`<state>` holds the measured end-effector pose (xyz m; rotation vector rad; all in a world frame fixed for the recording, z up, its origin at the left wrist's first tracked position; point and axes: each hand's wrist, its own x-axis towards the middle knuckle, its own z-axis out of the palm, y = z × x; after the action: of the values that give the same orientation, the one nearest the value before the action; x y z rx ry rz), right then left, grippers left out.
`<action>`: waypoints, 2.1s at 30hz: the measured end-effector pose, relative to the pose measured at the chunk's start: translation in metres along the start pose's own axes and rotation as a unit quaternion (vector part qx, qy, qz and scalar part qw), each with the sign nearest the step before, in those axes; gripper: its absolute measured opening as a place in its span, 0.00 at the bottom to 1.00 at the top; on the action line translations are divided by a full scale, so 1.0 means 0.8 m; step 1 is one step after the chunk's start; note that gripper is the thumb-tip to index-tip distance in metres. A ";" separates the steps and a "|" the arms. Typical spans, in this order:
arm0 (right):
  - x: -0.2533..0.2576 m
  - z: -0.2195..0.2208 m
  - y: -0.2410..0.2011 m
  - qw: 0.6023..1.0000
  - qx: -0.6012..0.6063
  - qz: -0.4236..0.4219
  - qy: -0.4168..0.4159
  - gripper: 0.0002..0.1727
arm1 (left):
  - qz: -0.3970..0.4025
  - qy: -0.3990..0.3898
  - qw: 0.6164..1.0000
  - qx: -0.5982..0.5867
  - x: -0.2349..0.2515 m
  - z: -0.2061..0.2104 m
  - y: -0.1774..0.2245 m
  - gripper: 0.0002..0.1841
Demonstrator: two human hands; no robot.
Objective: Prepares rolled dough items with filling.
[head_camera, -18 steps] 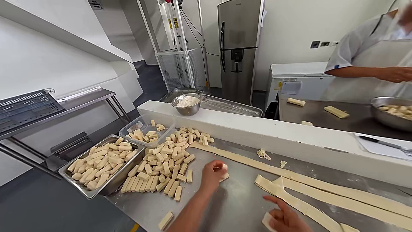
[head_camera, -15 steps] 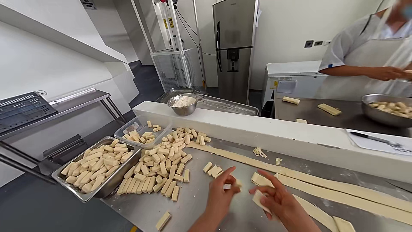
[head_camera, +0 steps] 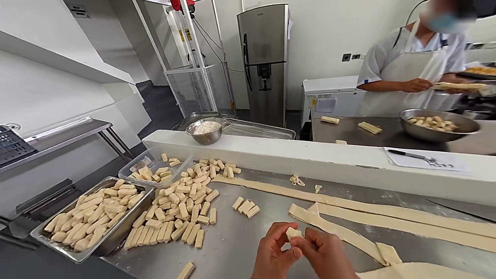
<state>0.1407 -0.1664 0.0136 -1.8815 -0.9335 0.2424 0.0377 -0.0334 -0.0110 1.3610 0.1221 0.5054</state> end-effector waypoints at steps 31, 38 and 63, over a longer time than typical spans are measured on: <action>-0.025 -0.114 0.041 0.977 0.099 -0.154 -0.107 0.21 | -0.138 -0.168 0.972 -0.085 -0.018 0.050 0.036 0.19; -0.021 -0.101 0.024 0.980 0.056 -0.155 -0.109 0.33 | -0.102 -0.157 0.982 0.017 -0.018 0.054 0.039 0.19; -0.014 -0.103 0.025 0.962 0.126 0.019 -0.240 0.14 | -0.197 -0.015 0.969 -0.151 -0.023 0.052 0.051 0.20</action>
<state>0.1870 -0.2350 0.0352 -1.6296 -1.1269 0.8309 0.0254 -0.0738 0.0331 1.0110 0.2736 0.1596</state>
